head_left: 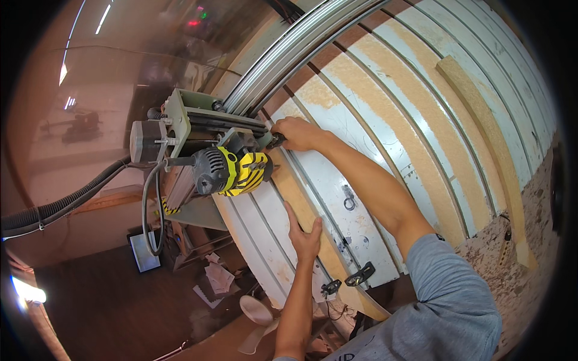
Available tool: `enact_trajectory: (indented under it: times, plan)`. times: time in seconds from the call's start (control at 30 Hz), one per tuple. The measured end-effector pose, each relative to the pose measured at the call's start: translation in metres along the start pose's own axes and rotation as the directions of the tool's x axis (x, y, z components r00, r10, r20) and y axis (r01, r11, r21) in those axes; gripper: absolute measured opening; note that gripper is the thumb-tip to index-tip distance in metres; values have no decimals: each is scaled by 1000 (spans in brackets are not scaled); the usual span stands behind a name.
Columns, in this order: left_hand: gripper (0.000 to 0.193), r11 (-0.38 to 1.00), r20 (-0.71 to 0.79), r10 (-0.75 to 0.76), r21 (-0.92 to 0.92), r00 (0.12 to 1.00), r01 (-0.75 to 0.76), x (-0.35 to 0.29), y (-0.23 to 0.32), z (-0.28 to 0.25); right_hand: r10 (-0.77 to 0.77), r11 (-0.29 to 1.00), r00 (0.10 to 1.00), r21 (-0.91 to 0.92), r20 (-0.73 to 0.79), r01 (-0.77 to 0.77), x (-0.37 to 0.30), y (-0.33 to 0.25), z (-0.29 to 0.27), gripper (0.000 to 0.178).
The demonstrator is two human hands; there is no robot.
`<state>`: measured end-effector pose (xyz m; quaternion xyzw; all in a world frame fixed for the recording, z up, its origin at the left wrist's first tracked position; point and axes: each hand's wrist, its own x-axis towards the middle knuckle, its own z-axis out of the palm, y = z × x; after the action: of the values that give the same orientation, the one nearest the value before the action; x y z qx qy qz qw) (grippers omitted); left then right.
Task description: The person handles a wooden guitar neck, turns it over, and then places it into a CNC machine, securing it with clamps and operating a small wireless keyboard.
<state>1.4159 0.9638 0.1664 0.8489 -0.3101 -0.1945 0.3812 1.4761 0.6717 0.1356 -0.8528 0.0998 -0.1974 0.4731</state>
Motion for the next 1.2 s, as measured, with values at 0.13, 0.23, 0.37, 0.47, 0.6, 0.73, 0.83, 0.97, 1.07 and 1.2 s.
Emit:
enact_trajectory:
  times: [0.13,0.23,0.37,0.47,0.6,0.73,0.83,0.97,1.07,1.2]
  plan:
    - [95,1000,-2,6,20,1000,-6,0,5,1,-7,997,1000,-83,-9,6,-4,-3,-2,34]
    - [96,1000,2,-5,10,1000,5,0,5,0,-102,990,988,-114,-113,89,-7,-4,-2,35]
    - [97,1000,14,-15,23,1000,15,0,7,2,-256,967,954,-38,-156,253,-9,1,-7,26]
    - [97,999,8,-16,29,1000,16,-1,1,0,-220,968,974,-109,57,225,-1,-6,-22,20]
    - [98,1000,8,17,15,1000,-17,1,-1,4,-205,953,975,-211,84,218,7,-1,-25,21]
    - [98,999,28,-38,-38,999,39,2,0,0,-226,955,964,-228,-139,191,3,-17,-20,28]
    - [97,998,25,-36,-53,999,37,1,-2,-4,29,986,994,-161,-104,-46,6,-30,-19,33]
    - [100,997,-2,2,-74,1000,-2,1,-12,-8,118,960,964,-220,-239,-172,7,-37,-1,21]
    - [102,997,-39,70,-28,997,-71,0,-19,-9,98,956,948,-238,-302,-174,5,-35,9,19]
    - [103,995,-22,26,-94,999,-28,-4,-18,-13,21,959,970,-270,-243,-89,-1,-36,9,25]
